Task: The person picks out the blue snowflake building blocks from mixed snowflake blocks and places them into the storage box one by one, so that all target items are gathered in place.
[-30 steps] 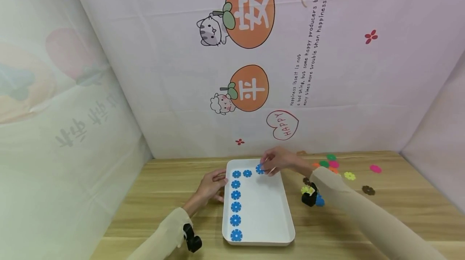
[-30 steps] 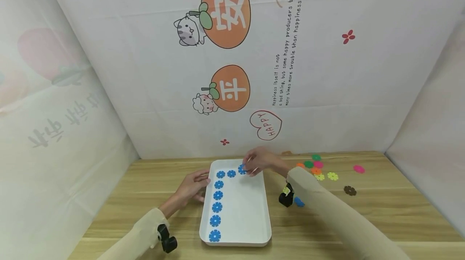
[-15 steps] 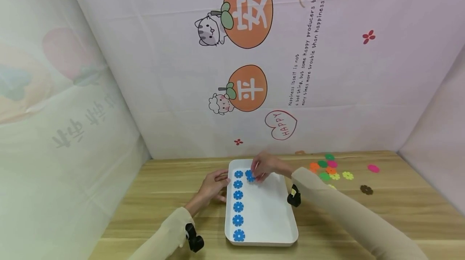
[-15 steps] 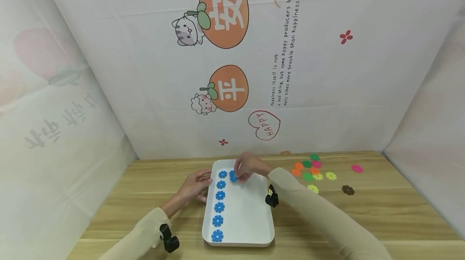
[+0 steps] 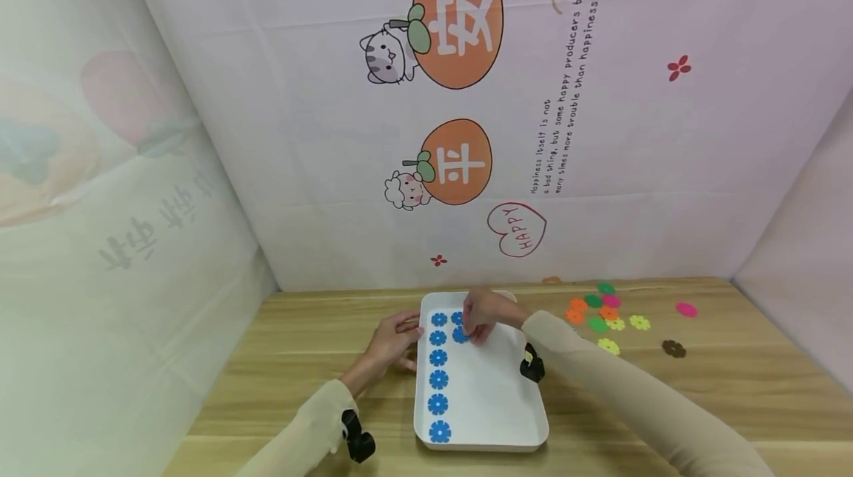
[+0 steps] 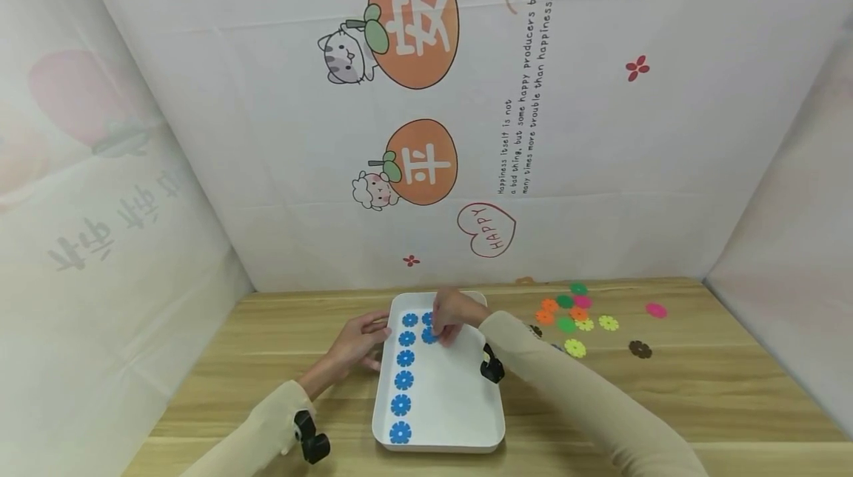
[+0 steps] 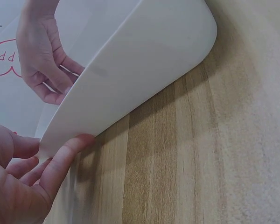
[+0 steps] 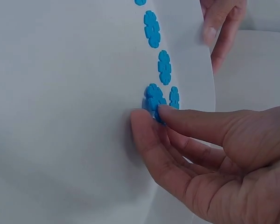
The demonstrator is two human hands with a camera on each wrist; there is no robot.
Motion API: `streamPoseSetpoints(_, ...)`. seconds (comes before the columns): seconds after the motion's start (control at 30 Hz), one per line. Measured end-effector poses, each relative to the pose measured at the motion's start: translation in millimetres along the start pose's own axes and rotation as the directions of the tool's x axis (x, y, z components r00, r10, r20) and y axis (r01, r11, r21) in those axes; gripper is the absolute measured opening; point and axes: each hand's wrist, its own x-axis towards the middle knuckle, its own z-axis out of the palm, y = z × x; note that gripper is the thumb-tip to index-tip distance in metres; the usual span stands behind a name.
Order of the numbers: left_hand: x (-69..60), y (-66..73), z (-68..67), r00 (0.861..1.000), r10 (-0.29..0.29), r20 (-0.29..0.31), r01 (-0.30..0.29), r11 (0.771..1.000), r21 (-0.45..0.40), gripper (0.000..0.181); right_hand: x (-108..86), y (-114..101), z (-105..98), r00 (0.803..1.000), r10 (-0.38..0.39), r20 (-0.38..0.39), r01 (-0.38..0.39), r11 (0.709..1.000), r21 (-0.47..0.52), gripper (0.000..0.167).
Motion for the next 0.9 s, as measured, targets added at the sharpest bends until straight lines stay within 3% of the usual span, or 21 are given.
streamPoseSetpoints(0.17, -0.3, 0.0, -0.4, 1.000, 0.002, 0.000, -0.002, 1.000, 0.000, 0.046, 0.5, -0.4, 2.6, 1.000, -0.008, -0.009, 0.007, 0.998, -0.057, 0.008)
streamPoseSetpoints(0.43, -0.3, 0.4, -0.9, 1.000, 0.000, 0.000, 0.000, 1.000, -0.011, 0.046, -2.5, -3.6, 3.6, 0.999, -0.032, -0.034, 0.029, 0.997, -0.067, 0.011)
streamPoseSetpoints(0.9, 0.3, -1.1, -1.4, 1.000, 0.006, 0.006, -0.006, 1.000, -0.005, 0.046, -2.2, -2.7, -0.7, 1.000, 0.007, -0.017, -0.008, 0.997, -0.082, 0.010)
